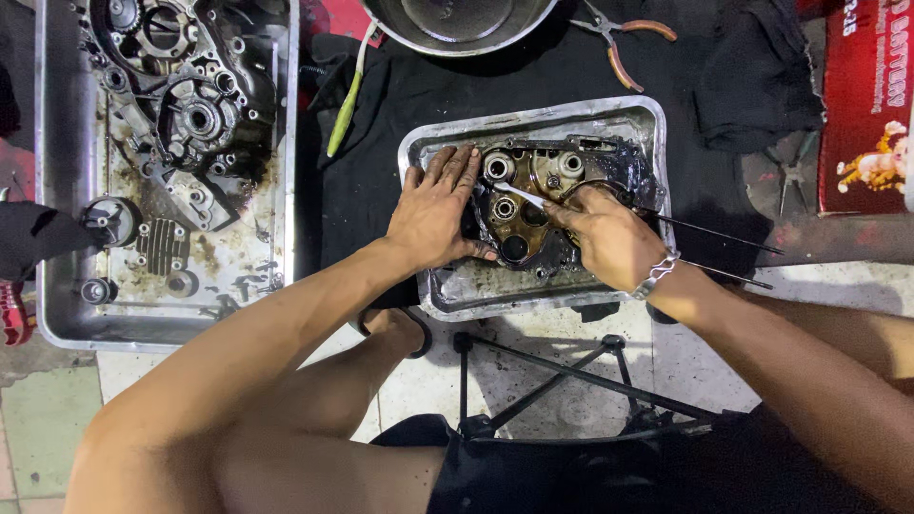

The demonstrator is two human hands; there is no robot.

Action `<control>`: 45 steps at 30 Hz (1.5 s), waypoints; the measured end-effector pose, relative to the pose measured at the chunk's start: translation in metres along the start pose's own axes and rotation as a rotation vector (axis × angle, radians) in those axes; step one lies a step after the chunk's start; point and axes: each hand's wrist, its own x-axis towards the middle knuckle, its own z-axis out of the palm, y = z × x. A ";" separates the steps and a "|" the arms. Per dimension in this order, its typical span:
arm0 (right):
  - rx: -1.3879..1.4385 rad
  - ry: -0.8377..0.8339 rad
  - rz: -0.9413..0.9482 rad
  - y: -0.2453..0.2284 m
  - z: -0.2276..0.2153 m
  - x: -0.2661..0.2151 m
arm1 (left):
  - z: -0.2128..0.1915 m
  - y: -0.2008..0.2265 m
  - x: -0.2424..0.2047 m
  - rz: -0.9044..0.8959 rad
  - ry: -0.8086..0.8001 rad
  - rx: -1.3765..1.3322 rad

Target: The person scrubs a disassembled engine cylinder head with a toothbrush and solvent in a metal tray. They remove debris by hand, wipe surfaces, and transfer the cleaned part to a second tray.

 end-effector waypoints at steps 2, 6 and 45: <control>-0.019 -0.002 -0.044 -0.001 -0.009 -0.001 | 0.000 -0.001 0.000 -0.001 -0.002 0.010; 0.070 -0.326 0.427 -0.022 -0.009 0.005 | 0.001 -0.002 0.001 0.000 -0.008 0.013; -0.322 -0.141 0.175 -0.022 -0.015 0.002 | -0.001 -0.002 0.001 -0.021 -0.003 -0.005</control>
